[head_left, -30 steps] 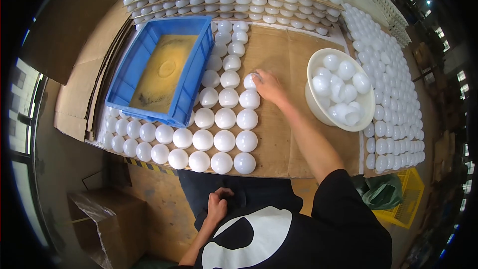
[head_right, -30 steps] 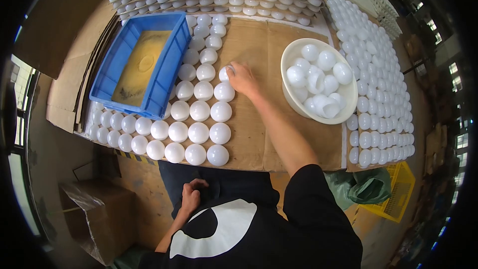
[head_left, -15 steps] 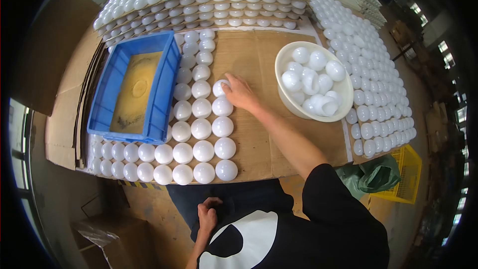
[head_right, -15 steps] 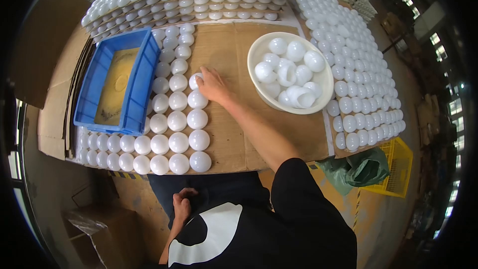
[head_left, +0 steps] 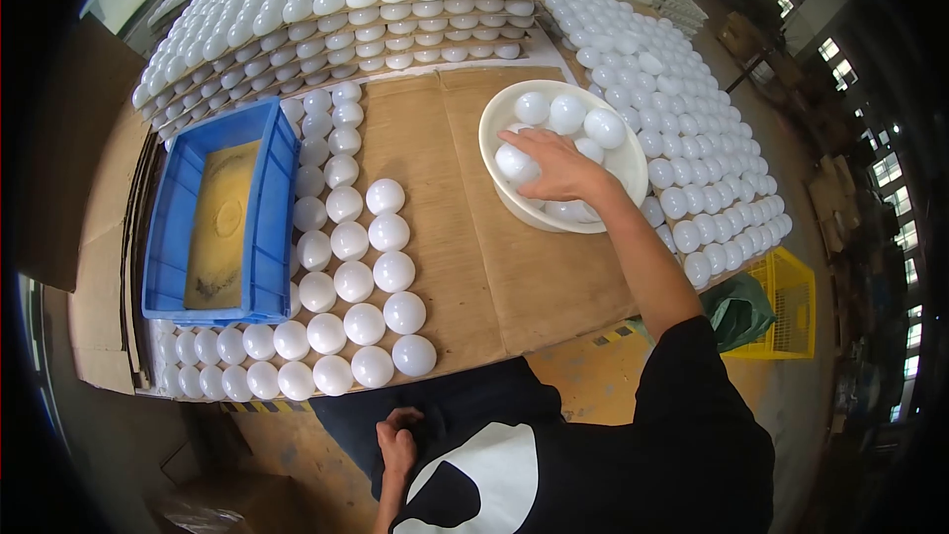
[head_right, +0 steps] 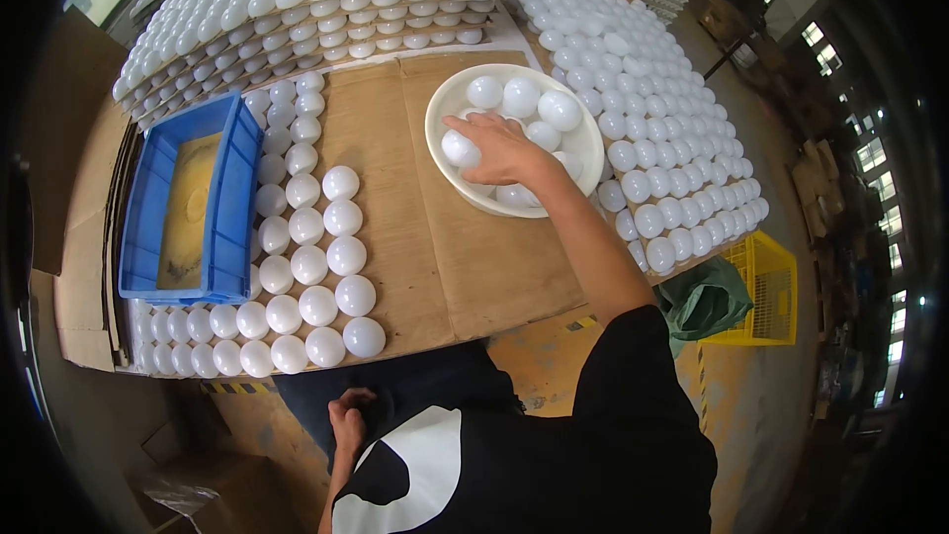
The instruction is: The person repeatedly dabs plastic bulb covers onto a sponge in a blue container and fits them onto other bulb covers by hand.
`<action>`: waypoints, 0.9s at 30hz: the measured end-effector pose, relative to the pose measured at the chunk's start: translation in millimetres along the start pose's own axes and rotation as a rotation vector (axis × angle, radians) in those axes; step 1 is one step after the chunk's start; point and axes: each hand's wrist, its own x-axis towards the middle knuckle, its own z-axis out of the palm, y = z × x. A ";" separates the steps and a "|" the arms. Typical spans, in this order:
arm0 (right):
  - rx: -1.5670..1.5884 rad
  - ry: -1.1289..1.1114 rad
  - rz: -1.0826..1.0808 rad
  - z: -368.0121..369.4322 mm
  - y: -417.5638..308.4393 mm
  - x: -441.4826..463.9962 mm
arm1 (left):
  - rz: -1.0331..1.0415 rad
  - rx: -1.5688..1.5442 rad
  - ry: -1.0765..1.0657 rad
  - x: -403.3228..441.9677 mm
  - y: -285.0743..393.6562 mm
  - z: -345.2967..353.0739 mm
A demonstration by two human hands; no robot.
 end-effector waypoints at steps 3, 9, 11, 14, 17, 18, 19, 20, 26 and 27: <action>-0.021 0.047 -0.071 17.2 5.2 7.8 | -0.009 0.005 -0.025 0.8 1.7 -0.3; 0.098 0.154 -0.055 8.5 11.9 8.4 | -0.005 -0.013 0.051 -3.5 -7.2 0.9; 0.164 0.279 -0.033 -11.6 20.9 0.9 | -0.060 0.004 0.038 -4.1 -1.1 1.7; 0.227 0.390 0.096 -40.3 25.7 -15.6 | -0.063 -0.064 0.050 -4.3 -4.2 3.3; 0.181 0.323 0.219 -32.2 42.4 -19.4 | -0.102 -0.027 0.026 0.9 3.5 3.0; 0.142 0.267 0.235 -23.7 50.7 -18.4 | -0.100 -0.025 0.022 2.3 4.2 3.5; 0.088 0.213 0.209 -16.0 46.0 -17.4 | -0.097 -0.007 0.021 3.3 5.5 4.1; 0.090 0.215 0.211 -11.8 42.6 -16.7 | -0.095 0.011 0.021 4.5 7.6 4.8; 0.084 0.219 0.222 -2.4 30.6 -3.4 | -0.118 0.021 0.012 5.3 17.8 5.2; 0.083 0.216 0.211 -0.8 31.8 -1.3 | -0.119 0.017 0.023 5.4 15.1 6.1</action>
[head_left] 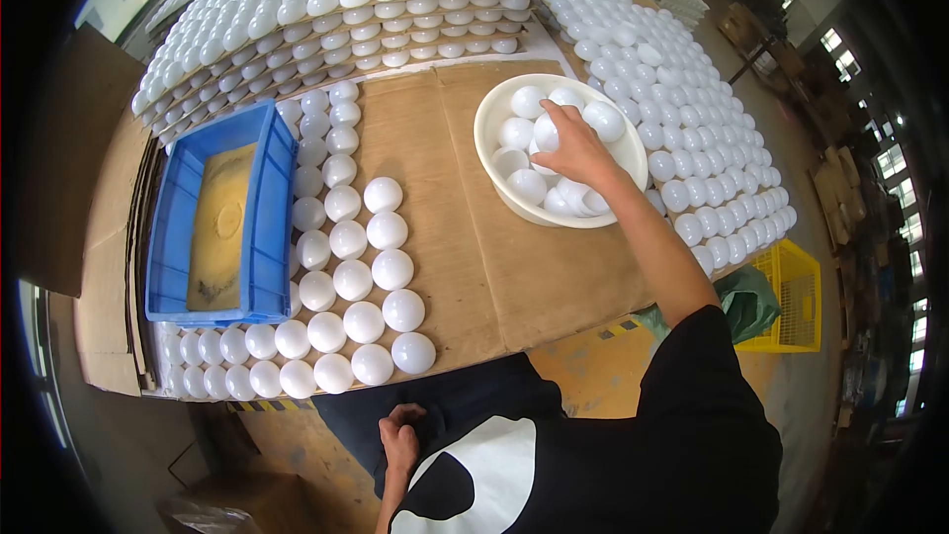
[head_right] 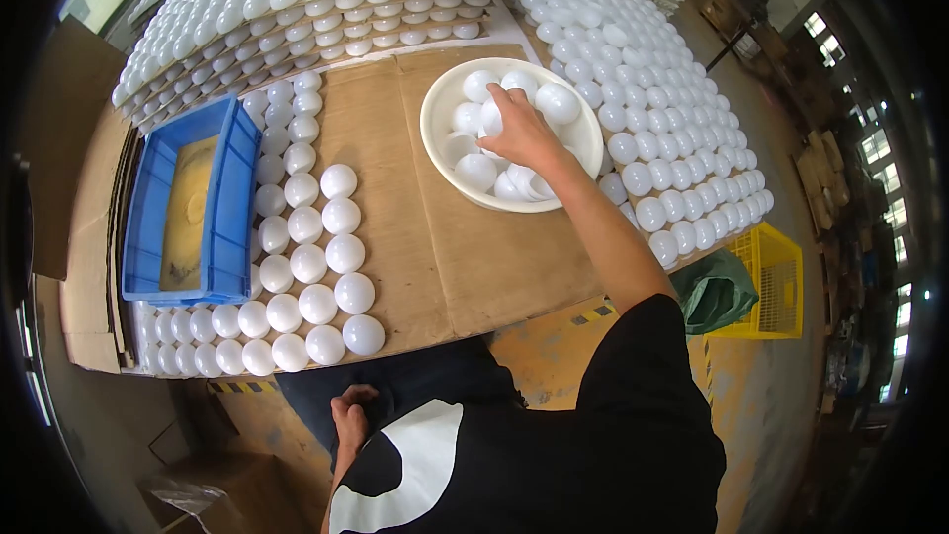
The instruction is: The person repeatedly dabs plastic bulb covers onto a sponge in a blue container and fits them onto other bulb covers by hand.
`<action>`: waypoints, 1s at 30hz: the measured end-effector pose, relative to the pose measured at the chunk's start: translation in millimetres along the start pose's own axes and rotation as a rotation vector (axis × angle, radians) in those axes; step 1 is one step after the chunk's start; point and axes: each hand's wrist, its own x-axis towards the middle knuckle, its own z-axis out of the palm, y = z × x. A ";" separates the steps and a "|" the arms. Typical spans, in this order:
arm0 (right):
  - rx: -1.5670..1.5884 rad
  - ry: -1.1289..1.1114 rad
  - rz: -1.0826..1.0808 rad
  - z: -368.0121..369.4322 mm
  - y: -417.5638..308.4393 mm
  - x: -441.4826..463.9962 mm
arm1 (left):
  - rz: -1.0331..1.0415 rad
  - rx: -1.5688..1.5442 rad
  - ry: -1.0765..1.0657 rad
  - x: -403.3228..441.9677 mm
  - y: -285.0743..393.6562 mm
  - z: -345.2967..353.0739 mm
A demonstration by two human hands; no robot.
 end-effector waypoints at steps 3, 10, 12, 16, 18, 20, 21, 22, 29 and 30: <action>0.031 0.047 -0.065 5.6 4.1 3.8 | -0.002 -0.067 0.027 -3.9 -4.2 -2.7; 0.084 0.154 -0.069 7.0 4.9 -1.0 | 0.007 -0.073 0.010 -7.0 17.7 -9.9; 0.057 0.253 -0.067 8.6 13.4 3.4 | 0.037 -0.082 0.016 -8.2 24.2 -12.2; 0.311 0.269 -0.011 -14.1 11.3 6.9 | 0.105 -0.135 0.029 -9.6 46.7 -17.3; 0.452 0.203 -0.026 -33.2 -23.8 -10.7 | 0.167 -0.262 -0.063 -6.7 65.8 -20.6; 0.692 0.079 -0.101 -34.1 -60.9 -35.2 | 0.221 -0.342 -0.082 4.7 81.7 -18.0; 0.737 -0.014 -0.167 -25.5 -70.5 -48.4 | 0.284 -0.416 -0.108 12.3 90.3 -15.1; 0.848 -0.135 -0.174 -15.9 -93.5 -67.2 | 0.249 -0.444 -0.101 20.5 101.8 -11.1; 0.854 -0.317 -0.546 101.6 -171.8 -184.2 | -0.351 -0.386 -0.084 41.1 103.2 0.0; 0.869 -0.352 -0.539 110.5 -172.4 -194.6 | -0.532 -0.953 0.114 35.8 87.6 3.9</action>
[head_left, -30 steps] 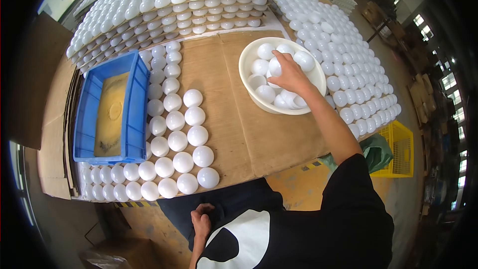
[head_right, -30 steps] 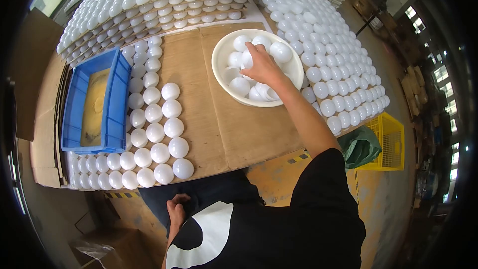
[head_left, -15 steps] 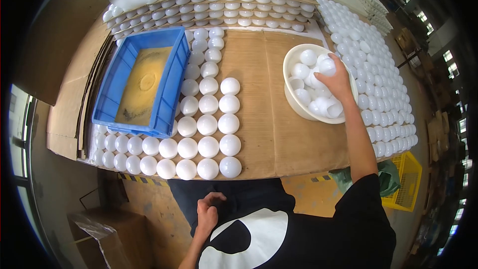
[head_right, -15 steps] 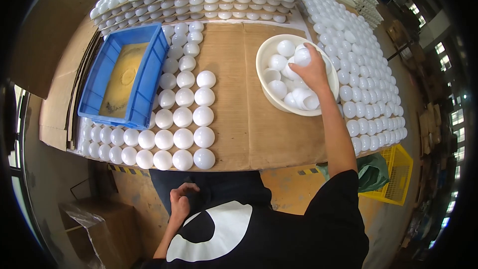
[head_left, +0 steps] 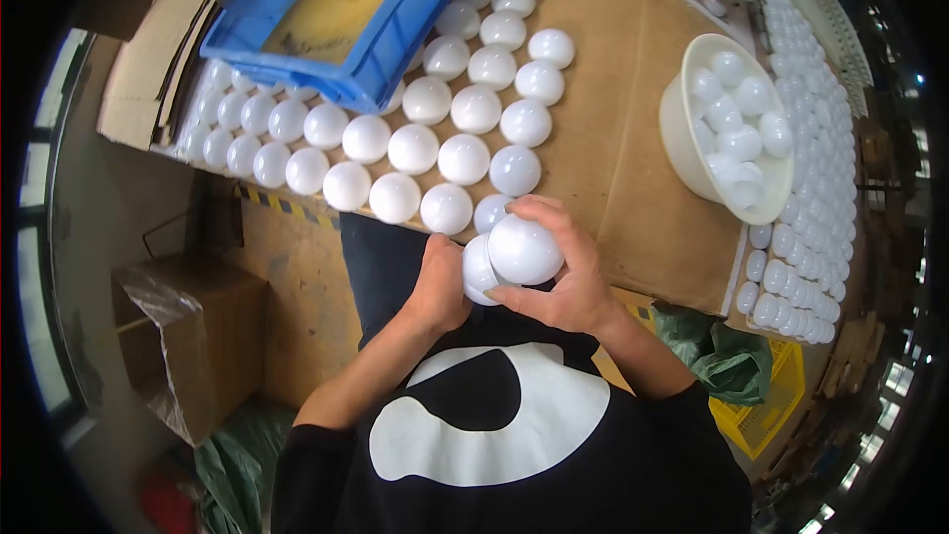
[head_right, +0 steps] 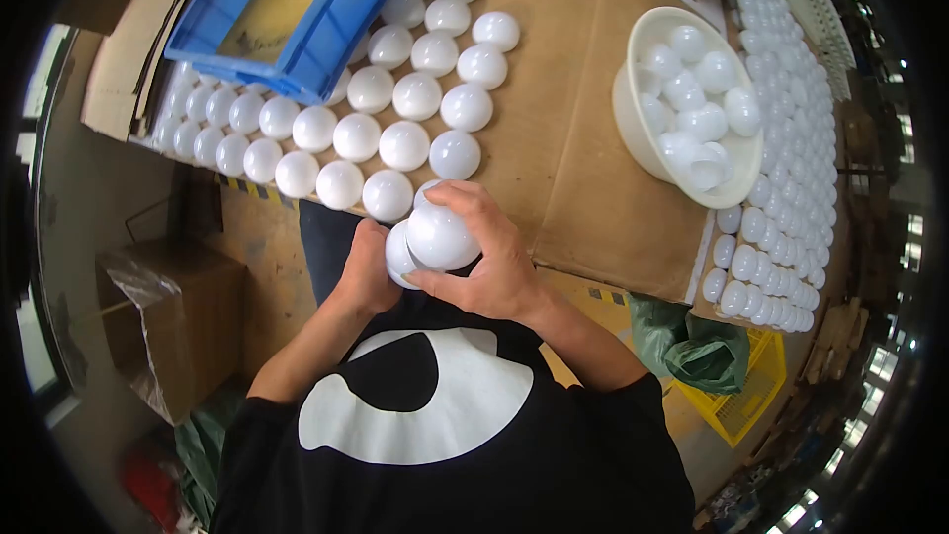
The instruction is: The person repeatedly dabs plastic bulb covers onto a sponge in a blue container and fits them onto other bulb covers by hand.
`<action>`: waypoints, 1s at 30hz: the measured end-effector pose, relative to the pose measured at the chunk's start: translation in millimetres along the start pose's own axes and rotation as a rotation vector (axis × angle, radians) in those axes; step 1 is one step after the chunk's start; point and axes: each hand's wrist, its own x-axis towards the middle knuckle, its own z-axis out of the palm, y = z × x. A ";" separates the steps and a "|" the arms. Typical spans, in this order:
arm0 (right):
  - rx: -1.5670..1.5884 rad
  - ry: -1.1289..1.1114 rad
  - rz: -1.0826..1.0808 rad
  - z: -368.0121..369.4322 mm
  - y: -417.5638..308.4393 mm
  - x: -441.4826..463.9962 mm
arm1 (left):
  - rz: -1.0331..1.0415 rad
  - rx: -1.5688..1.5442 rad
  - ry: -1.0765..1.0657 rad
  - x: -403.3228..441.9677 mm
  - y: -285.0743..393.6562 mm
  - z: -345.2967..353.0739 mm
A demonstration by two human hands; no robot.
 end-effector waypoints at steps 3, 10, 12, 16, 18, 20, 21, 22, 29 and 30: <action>0.289 -0.013 0.249 19.3 7.0 -15.2 | 0.213 0.663 0.284 -13.3 -12.3 -11.1; 0.422 -0.254 0.366 1.5 12.3 -14.5 | 0.478 1.246 0.018 -31.2 -18.1 -41.4; 0.208 -0.409 0.333 -2.8 -1.3 -12.1 | 0.518 1.162 0.038 -25.7 -30.7 -49.6; 0.180 -0.329 0.146 13.0 -0.5 -13.8 | 0.251 0.949 -0.006 -18.0 -27.0 -54.4; 0.178 -0.386 0.200 11.7 -0.4 -16.6 | 0.217 0.988 -0.051 -23.2 -23.1 -54.1; 0.177 -0.440 0.252 12.9 1.0 -18.7 | 0.151 1.051 -0.120 -28.4 -20.4 -52.8; 0.167 -0.443 0.245 14.6 2.7 -20.0 | 0.146 1.050 -0.119 -30.0 -21.4 -53.6; 0.155 -0.445 0.236 15.7 3.7 -20.9 | 0.182 1.096 -0.143 -31.4 -22.1 -54.7; 0.232 -0.398 0.310 12.5 -0.5 -25.4 | 0.140 1.219 -0.204 -36.8 -20.4 -50.4; 0.267 -0.402 0.353 11.3 -1.7 -26.6 | 0.139 1.218 -0.206 -37.3 -20.9 -49.3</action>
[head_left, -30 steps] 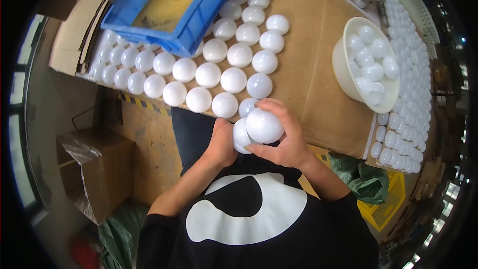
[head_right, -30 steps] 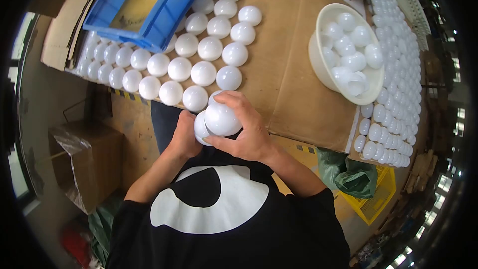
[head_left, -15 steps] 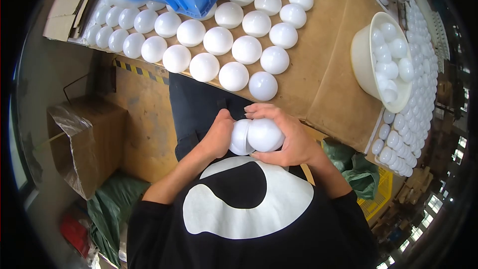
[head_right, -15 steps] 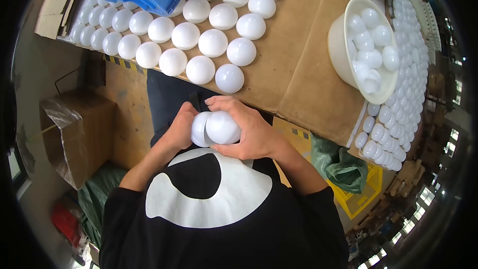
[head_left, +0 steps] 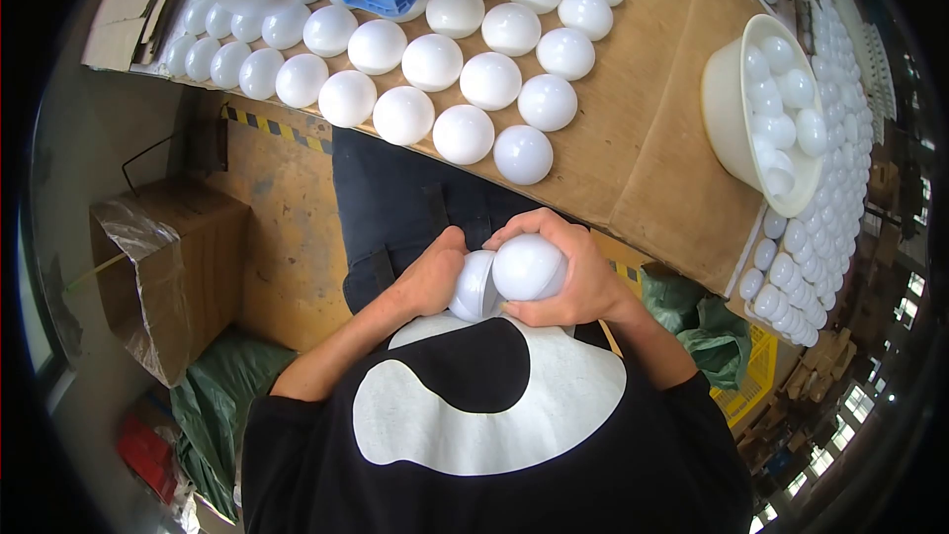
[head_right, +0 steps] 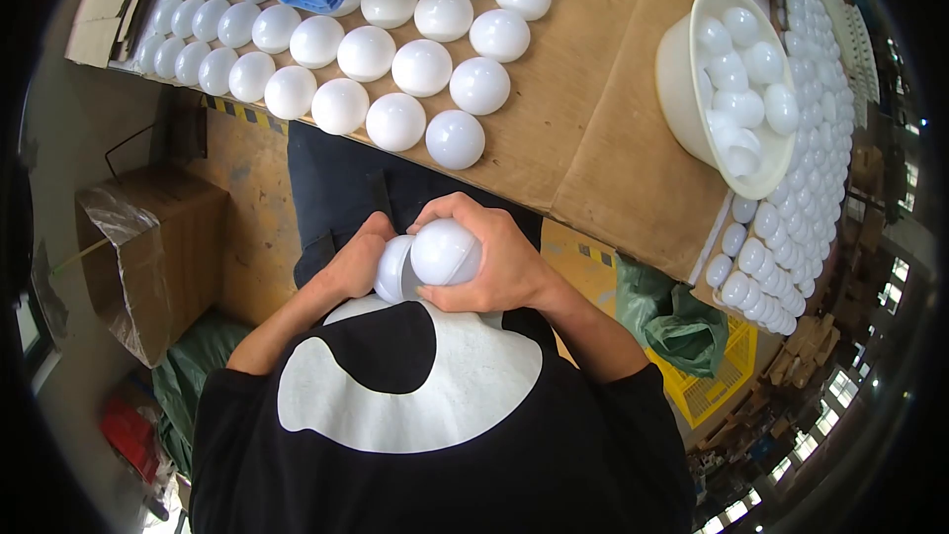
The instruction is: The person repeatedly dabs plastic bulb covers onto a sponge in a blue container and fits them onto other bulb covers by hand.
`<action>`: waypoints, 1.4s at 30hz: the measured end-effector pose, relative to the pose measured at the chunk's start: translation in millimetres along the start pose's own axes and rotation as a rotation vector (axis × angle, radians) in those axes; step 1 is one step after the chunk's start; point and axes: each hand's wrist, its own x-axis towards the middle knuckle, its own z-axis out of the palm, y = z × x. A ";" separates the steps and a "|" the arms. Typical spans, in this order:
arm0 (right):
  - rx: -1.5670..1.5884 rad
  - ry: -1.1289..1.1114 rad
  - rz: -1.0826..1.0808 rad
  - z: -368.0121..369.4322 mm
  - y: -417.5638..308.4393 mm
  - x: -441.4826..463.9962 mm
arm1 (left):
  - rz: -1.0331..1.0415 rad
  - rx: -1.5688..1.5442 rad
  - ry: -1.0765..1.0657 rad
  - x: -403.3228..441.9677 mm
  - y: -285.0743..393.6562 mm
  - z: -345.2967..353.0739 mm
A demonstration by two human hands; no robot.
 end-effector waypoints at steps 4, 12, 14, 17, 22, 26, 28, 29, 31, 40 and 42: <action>-0.007 -0.055 0.066 -2.4 -2.0 0.7 | 0.029 -0.058 0.057 -1.2 -8.1 4.8; -0.115 -0.066 0.141 -10.0 -10.5 5.8 | 0.060 -0.280 0.096 4.9 18.0 -18.0; -0.010 -0.041 0.189 -12.0 -9.8 6.0 | 0.090 -0.230 0.047 -1.5 28.3 -27.5; -0.051 -0.119 0.186 -18.0 -13.9 7.0 | 0.109 -0.167 -0.046 -3.0 31.4 -34.9; -0.275 -0.155 0.006 -23.7 -23.5 11.4 | 0.118 -0.151 -0.029 2.4 46.4 -31.8; -0.421 -0.254 0.078 -22.6 -41.0 21.4 | 0.064 -0.016 0.020 7.4 62.8 -32.1; -0.436 -0.225 0.030 -18.2 -38.4 22.2 | 0.069 0.000 0.053 8.7 60.4 -30.6; -0.451 -0.197 -0.015 -15.4 -36.1 21.9 | 0.066 0.038 0.070 8.2 58.9 -30.0; -0.418 -0.133 -0.001 -8.5 -32.0 20.4 | 0.060 0.071 0.091 7.5 51.1 -27.7; -0.349 -0.086 0.072 -1.8 -25.9 19.8 | 0.078 -0.078 0.025 11.4 38.2 -35.0; -0.395 -0.105 0.061 0.7 -30.2 22.5 | -0.047 0.042 -0.075 17.1 46.8 -37.6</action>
